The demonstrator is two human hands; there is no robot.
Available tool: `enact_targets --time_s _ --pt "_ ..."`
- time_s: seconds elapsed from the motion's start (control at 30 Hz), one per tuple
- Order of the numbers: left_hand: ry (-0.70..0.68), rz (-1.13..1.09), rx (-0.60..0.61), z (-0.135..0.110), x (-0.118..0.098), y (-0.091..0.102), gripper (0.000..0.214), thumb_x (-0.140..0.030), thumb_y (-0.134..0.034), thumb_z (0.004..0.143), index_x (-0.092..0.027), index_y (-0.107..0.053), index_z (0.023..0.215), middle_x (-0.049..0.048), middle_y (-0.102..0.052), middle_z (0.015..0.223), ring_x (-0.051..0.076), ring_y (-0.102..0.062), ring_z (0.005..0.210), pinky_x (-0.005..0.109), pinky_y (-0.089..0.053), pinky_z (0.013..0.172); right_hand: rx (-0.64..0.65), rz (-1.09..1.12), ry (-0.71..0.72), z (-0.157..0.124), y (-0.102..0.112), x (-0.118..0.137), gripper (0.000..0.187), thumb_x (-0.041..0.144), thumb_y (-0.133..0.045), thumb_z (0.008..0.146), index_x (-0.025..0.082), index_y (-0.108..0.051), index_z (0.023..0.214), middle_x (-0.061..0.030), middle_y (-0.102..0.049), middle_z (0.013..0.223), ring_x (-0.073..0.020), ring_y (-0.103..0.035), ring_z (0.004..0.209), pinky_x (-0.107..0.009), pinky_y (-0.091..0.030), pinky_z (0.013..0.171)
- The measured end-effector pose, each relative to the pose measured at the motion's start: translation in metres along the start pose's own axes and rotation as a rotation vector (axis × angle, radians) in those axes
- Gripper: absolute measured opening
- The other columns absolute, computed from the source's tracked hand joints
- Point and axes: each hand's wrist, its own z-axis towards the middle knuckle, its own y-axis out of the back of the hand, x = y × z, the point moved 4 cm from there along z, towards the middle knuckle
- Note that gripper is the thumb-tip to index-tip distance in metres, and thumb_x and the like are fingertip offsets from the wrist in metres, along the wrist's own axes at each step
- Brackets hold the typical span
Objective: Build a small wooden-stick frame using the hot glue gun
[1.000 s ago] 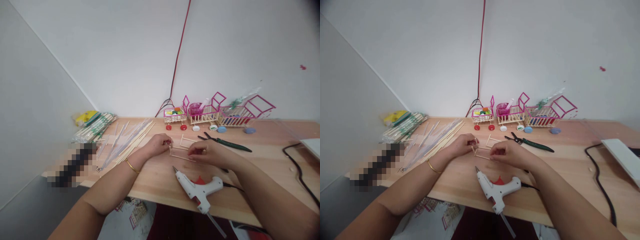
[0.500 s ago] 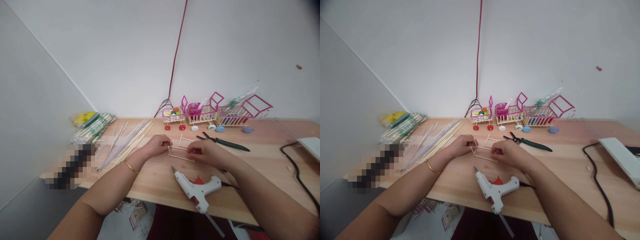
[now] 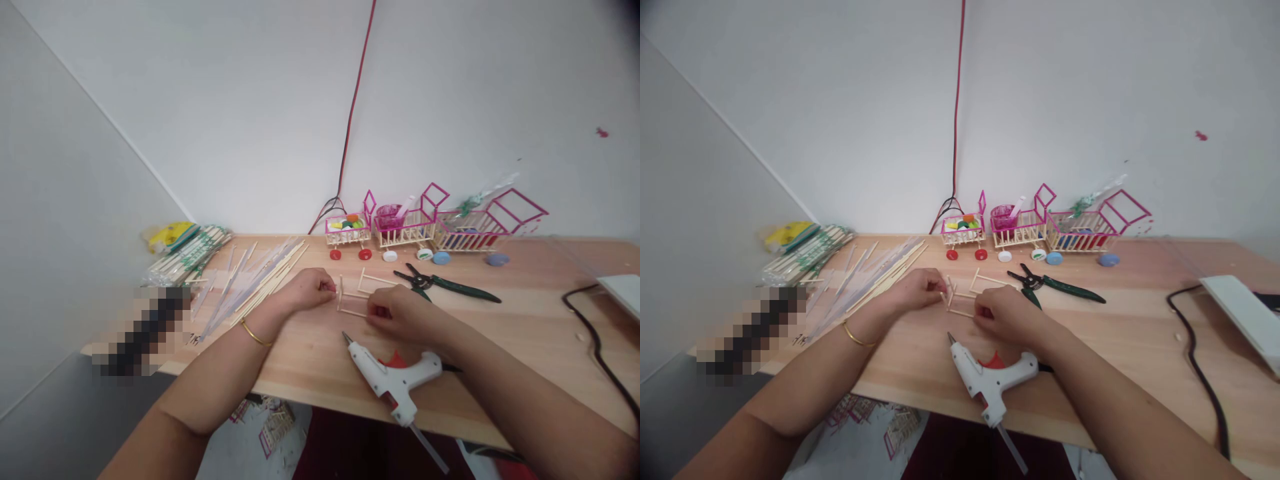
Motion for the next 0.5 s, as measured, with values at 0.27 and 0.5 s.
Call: enact_targets --time_s 0.27,0.5 --pt "-0.030 -0.050 -0.028 0.0023 -0.0001 -0.0083 0.011 -0.016 -0.058 0.067 -0.015 -0.067 0.072 0.0021 -0.061 0.076 0.011 -0.054 0.069 0.021 -0.041 0.064 -0.017 -0.005 0.018 0.0022 -0.0019 -0.0022 0.016 0.024 -0.050 0.074 0.018 -0.061 0.064 -0.0022 -0.059 0.062 -0.0115 -0.046 0.055 -0.023 -0.029 0.052" --pt "-0.033 -0.048 -0.028 0.0035 -0.0030 -0.0089 0.011 -0.018 -0.058 0.070 -0.015 -0.069 0.071 0.0035 -0.062 0.077 0.012 -0.056 0.073 0.022 -0.043 0.070 -0.001 0.002 0.024 0.0013 -0.0026 -0.0027 0.016 0.025 -0.051 0.074 0.018 -0.062 0.065 -0.0022 -0.059 0.062 -0.0116 -0.046 0.055 -0.022 -0.029 0.052"
